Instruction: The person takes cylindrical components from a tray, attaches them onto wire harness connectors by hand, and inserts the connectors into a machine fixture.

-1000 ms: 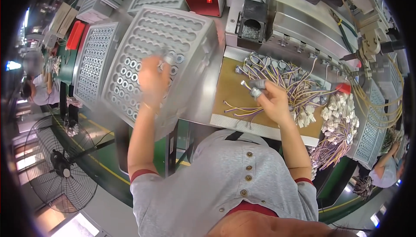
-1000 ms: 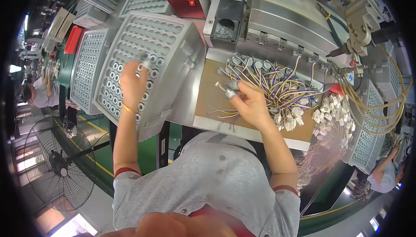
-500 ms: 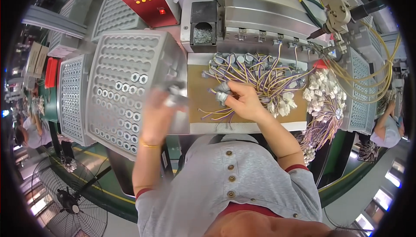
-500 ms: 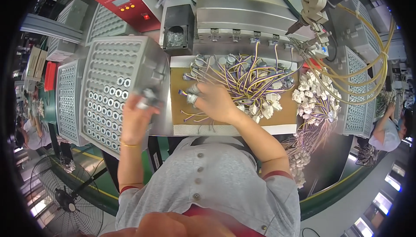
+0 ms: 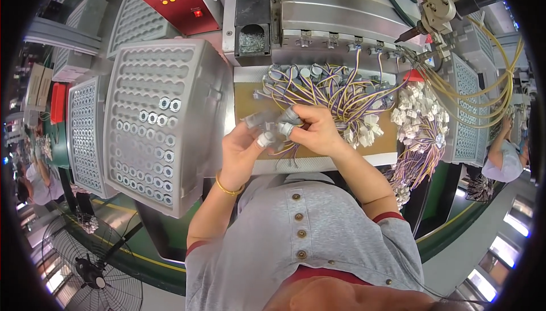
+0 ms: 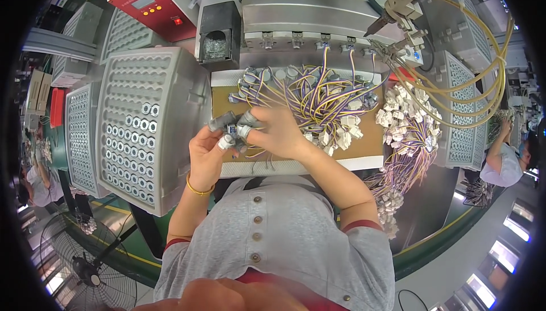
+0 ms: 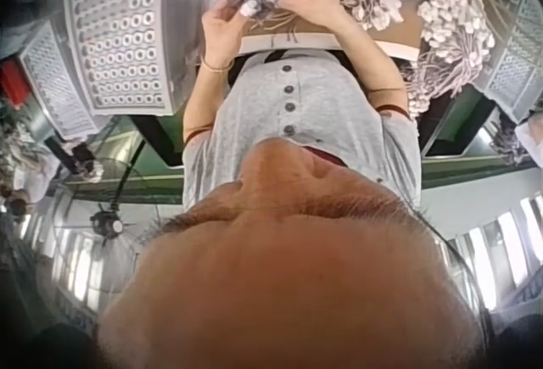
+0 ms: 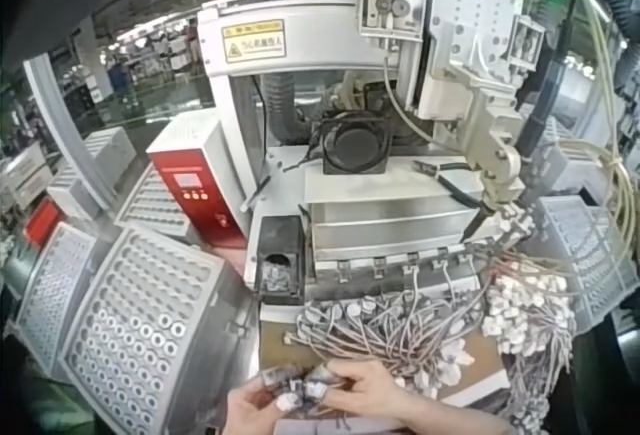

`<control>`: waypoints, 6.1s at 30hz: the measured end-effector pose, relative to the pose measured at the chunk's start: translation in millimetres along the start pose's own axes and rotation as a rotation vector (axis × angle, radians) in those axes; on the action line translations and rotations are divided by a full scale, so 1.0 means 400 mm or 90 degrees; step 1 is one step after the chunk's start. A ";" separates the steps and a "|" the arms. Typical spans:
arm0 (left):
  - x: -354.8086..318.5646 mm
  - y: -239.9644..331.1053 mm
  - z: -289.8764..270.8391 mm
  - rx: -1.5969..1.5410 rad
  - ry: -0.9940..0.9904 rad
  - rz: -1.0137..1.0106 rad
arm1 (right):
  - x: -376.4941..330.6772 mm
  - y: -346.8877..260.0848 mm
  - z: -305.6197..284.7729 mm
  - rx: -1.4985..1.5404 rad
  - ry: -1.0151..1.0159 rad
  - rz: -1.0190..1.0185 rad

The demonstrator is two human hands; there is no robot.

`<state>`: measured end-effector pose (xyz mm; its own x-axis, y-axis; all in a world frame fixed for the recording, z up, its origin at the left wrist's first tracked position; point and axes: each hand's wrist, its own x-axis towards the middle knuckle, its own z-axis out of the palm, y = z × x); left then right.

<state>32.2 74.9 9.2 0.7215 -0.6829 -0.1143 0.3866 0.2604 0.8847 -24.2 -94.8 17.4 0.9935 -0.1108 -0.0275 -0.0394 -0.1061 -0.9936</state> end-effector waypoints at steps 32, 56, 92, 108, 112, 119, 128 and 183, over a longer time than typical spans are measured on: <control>0.045 -0.107 0.022 0.211 -0.001 -0.078 | 0.073 0.001 -0.046 0.125 0.332 0.076; 0.045 -0.052 -0.017 0.574 -0.170 0.191 | 0.205 0.016 0.001 0.472 0.540 -0.028; 0.024 0.093 0.021 0.769 0.034 0.361 | -0.176 0.082 -0.307 -0.404 0.550 -0.063; 0.037 0.162 -0.404 1.217 0.478 0.291 | -0.007 0.018 -0.039 -0.087 0.017 -0.028; 0.022 0.194 -0.361 0.904 0.491 0.195 | -0.002 0.007 -0.035 -0.157 0.077 -0.042; 0.012 0.140 -0.025 0.059 0.146 -0.062 | 0.013 -0.015 -0.020 -0.183 0.082 -0.072; 0.030 0.011 0.045 0.023 0.013 -0.017 | -0.019 -0.013 -0.041 -0.076 0.096 -0.074; 0.024 0.075 -0.037 0.647 0.073 0.101 | 0.078 0.045 -0.123 0.323 0.552 -0.015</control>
<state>59.2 86.2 28.0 0.7930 -0.6078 0.0420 -0.3466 -0.3934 0.8515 0.8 -148.7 3.9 0.5640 -0.8172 -0.1186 0.2303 0.2935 -0.9278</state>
